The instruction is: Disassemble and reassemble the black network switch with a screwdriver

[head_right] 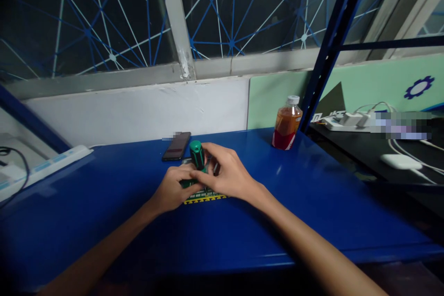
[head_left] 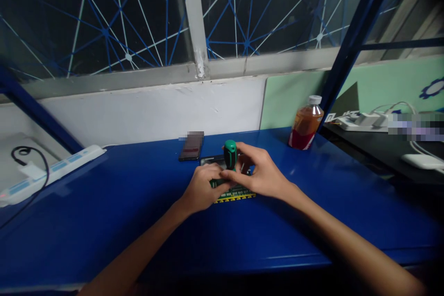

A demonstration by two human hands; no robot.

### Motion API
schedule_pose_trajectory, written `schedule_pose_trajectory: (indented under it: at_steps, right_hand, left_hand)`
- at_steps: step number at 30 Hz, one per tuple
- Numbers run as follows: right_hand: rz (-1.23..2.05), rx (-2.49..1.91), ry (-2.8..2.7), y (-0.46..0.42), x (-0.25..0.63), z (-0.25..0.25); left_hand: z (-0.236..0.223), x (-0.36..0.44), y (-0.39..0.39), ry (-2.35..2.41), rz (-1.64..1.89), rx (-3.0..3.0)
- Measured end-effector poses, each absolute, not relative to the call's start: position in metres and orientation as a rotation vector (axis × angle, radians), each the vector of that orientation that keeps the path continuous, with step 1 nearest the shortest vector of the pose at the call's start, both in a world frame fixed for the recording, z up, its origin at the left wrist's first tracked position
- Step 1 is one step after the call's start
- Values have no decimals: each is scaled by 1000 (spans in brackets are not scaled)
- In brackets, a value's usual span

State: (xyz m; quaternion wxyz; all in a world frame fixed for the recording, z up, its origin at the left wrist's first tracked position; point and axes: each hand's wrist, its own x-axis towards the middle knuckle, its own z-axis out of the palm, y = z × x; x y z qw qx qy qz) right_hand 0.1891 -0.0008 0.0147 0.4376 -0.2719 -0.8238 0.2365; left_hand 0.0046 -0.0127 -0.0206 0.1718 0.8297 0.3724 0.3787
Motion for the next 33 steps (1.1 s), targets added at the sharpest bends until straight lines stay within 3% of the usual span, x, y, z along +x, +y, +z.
schedule_pose_trajectory:
  at_steps: [33]
  right_hand:
    - [778,-736,-2020,-2,190,9]
  left_hand:
    - [-16,6,-13,969,1000,2276]
